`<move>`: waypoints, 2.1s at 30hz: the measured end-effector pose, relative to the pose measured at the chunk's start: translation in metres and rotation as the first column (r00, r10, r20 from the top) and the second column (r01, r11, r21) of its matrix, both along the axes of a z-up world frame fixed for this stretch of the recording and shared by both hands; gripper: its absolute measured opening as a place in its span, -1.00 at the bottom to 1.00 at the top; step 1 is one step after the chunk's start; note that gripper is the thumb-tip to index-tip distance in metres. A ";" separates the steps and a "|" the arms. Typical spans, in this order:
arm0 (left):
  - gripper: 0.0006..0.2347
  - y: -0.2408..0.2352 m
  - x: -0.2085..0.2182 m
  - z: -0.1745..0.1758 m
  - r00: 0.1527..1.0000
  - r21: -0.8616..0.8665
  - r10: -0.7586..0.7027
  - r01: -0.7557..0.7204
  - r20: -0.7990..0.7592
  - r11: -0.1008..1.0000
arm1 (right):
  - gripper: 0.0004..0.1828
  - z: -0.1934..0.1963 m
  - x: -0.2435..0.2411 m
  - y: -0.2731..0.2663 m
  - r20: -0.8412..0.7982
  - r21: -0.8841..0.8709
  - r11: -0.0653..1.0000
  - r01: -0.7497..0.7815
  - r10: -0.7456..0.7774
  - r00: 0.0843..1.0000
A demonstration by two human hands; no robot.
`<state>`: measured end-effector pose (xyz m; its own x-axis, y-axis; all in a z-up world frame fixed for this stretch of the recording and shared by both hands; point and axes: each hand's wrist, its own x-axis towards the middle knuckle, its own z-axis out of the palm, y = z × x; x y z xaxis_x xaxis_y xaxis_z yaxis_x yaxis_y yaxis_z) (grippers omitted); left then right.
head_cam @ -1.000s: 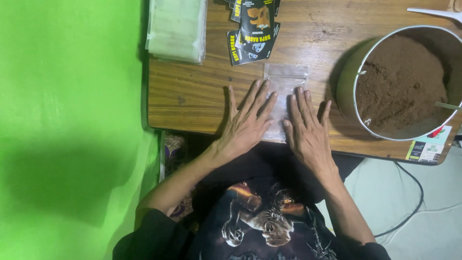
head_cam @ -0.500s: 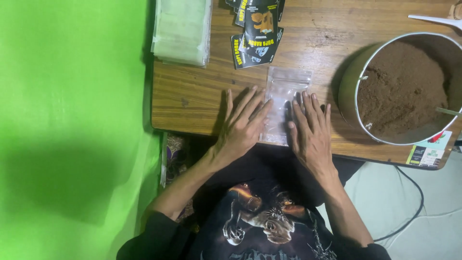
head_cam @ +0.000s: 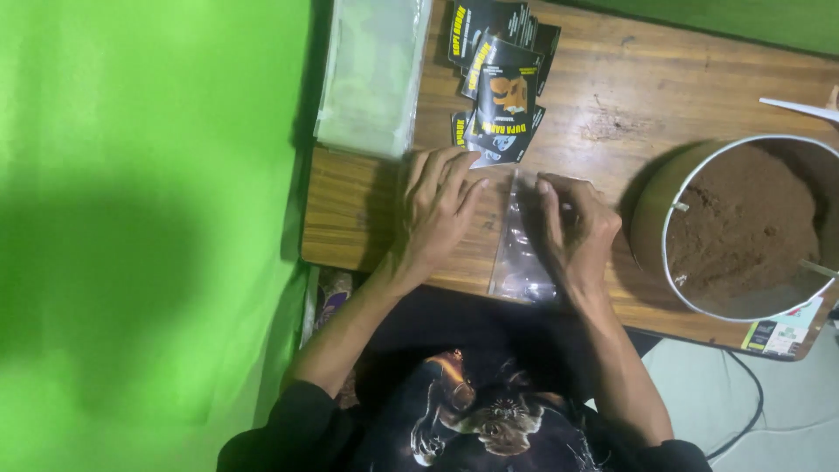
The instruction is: The person places a printed label onto a clear plastic bag, smooths it down, and then uses a brush to sweep brown powder from the table surface into a metal container. They also use a white plastic spoon to gather the powder.
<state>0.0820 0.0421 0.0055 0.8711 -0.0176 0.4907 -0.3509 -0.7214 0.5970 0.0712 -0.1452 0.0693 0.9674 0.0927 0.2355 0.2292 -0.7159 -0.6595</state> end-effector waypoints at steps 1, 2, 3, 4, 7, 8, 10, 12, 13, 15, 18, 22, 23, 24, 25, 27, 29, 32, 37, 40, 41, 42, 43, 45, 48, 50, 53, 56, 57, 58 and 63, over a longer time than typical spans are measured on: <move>-0.76 0.001 0.006 -0.006 1.000 0.000 0.003 -0.003 -0.001 1.000 | -0.89 -0.013 0.007 -0.001 -0.001 0.000 1.000 -0.003 0.003 1.000; -0.76 0.001 0.011 -0.011 1.000 -0.014 0.002 -0.002 -0.031 1.000 | -0.88 -0.027 0.015 -0.003 -0.029 -0.004 1.000 0.020 -0.020 0.999; -0.75 0.002 0.018 -0.017 0.998 -0.028 -0.002 0.000 -0.061 1.000 | -0.84 -0.041 0.023 -0.003 -0.056 -0.007 0.999 0.044 -0.044 0.997; -0.75 0.004 0.024 -0.017 0.998 -0.028 0.000 -0.002 -0.060 1.000 | -0.84 -0.036 0.032 0.002 -0.056 -0.007 0.999 0.042 -0.042 0.998; -0.73 0.007 0.039 -0.018 0.982 0.049 -0.017 0.027 -0.188 0.998 | -0.82 -0.031 0.055 0.012 -0.084 -0.065 0.996 0.057 -0.062 0.995; -0.73 0.006 0.042 -0.018 0.974 0.060 -0.032 0.047 -0.222 0.997 | -0.77 -0.037 0.060 0.012 -0.081 -0.127 0.990 0.056 -0.067 0.994; -0.73 0.005 0.049 -0.015 0.967 0.070 -0.050 0.070 -0.248 0.995 | -0.72 -0.044 0.070 0.013 -0.069 -0.187 0.981 0.061 -0.076 0.995; -0.77 0.006 0.050 -0.007 0.945 0.143 -0.063 0.114 -0.322 0.983 | -0.56 -0.044 0.076 0.018 -0.115 -0.275 0.956 0.105 -0.141 0.983; -0.77 0.004 0.050 -0.009 0.944 0.142 -0.064 0.115 -0.324 0.983 | -0.56 -0.042 0.080 0.019 -0.118 -0.276 0.955 0.104 -0.141 0.983; -0.74 0.004 0.047 -0.012 0.932 0.110 -0.076 0.122 -0.354 0.986 | -0.56 -0.039 0.084 0.022 -0.151 -0.273 0.956 0.104 -0.150 0.977; -0.69 0.002 0.043 -0.007 0.928 0.057 -0.073 0.101 -0.366 0.993 | -0.60 -0.063 0.082 0.008 -0.213 -0.185 0.977 0.105 -0.144 0.966; -0.64 0.005 0.039 0.006 0.932 0.017 -0.039 0.049 -0.360 0.999 | -0.81 -0.031 0.076 0.002 -0.302 0.003 0.992 0.129 -0.122 0.945; -0.52 0.008 0.036 0.012 0.919 -0.159 -0.064 0.002 -0.388 0.987 | -0.82 -0.016 0.075 0.004 -0.394 0.119 0.978 0.170 -0.110 0.913; -0.39 0.012 0.033 0.018 0.907 -0.328 -0.094 -0.051 -0.411 0.943 | -0.79 -0.001 0.075 0.005 -0.480 0.230 0.949 0.218 -0.085 0.873; -0.39 0.011 0.027 0.021 0.907 -0.330 -0.094 -0.052 -0.411 0.943 | -0.79 -0.002 0.072 0.007 -0.480 0.227 0.949 0.218 -0.085 0.873; -0.40 0.011 0.015 0.026 0.866 -0.498 -0.134 -0.144 -0.481 0.855 | -0.73 -0.002 0.066 0.011 -0.568 0.339 0.930 0.139 0.085 0.818; -0.51 0.012 0.007 0.036 0.876 -0.518 -0.093 -0.191 -0.473 0.834 | -0.74 -0.008 0.066 0.016 -0.542 0.342 0.933 0.113 0.098 0.835; -0.65 0.030 -0.001 0.034 0.884 -0.399 -0.038 -0.172 -0.467 0.901 | -0.76 -0.018 0.076 0.018 -0.415 0.295 0.952 0.078 0.054 0.908; -0.60 0.041 -0.003 0.026 0.893 0.042 0.024 -0.006 -0.450 0.999 | -0.58 -0.023 0.095 0.022 -0.229 0.111 0.994 0.010 0.016 0.973; -0.48 0.042 -0.001 0.038 0.921 0.113 0.083 -0.042 -0.381 0.993 | -0.36 -0.021 0.106 0.022 -0.180 0.093 0.996 -0.007 0.023 0.983; -0.48 0.043 0.000 0.045 0.928 0.113 0.090 -0.052 -0.362 0.992 | -0.28 -0.023 0.110 0.018 -0.192 0.070 0.997 -0.032 0.045 0.980; -0.47 0.044 0.001 0.051 0.934 0.113 0.098 -0.062 -0.343 0.992 | -0.19 -0.026 0.114 0.014 -0.204 0.047 0.997 -0.058 0.067 0.977; -0.47 0.045 0.002 0.050 0.934 0.113 0.097 -0.061 -0.344 0.992 | -0.19 -0.022 0.120 0.015 -0.205 0.048 0.997 -0.058 0.066 0.977; -0.50 0.046 0.005 0.046 0.947 0.057 0.078 -0.063 -0.313 0.996 | -0.07 -0.015 0.131 0.018 -0.208 0.060 0.984 -0.166 0.175 0.962; -0.52 0.047 0.045 0.035 0.969 0.352 0.137 -0.058 -0.204 0.934 | 0.13 -0.028 0.146 0.011 -0.245 -0.016 0.970 -0.244 0.233 0.941; -0.49 0.046 0.082 0.033 0.949 0.333 0.115 -0.012 -0.293 0.943 | 0.17 -0.036 0.151 0.008 -0.299 -0.042 0.970 -0.238 0.215 0.930; -0.48 0.042 0.127 0.030 0.911 0.325 0.094 0.046 -0.402 0.945 | 0.19 -0.035 0.156 0.016 -0.348 -0.088 0.973 -0.212 0.169 0.922; -0.49 0.035 0.140 0.017 0.883 0.327 0.086 0.079 -0.462 0.942 | 0.14 -0.029 0.157 0.023 -0.387 -0.131 0.979 -0.155 0.093 0.917; -0.48 0.034 0.143 0.011 0.867 0.324 0.084 0.093 -0.492 0.942 | 0.12 -0.027 0.159 0.026 -0.423 -0.150 0.981 -0.124 0.050 0.905; -0.48 0.033 0.141 0.014 0.868 0.324 0.079 0.097 -0.491 0.941 | 0.12 -0.024 0.159 0.029 -0.421 -0.150 0.982 -0.118 0.045 0.906; -0.58 0.023 0.137 0.020 0.852 0.293 0.062 0.110 -0.521 0.950 | -0.14 -0.025 0.160 0.034 -0.505 -0.001 0.998 0.063 -0.055 0.861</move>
<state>0.2192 0.0647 0.0260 0.9914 -0.1137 -0.0650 -0.0725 -0.8899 0.4503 0.2312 -0.1110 0.0443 0.9577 0.0324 -0.2858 -0.1802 -0.7069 -0.6840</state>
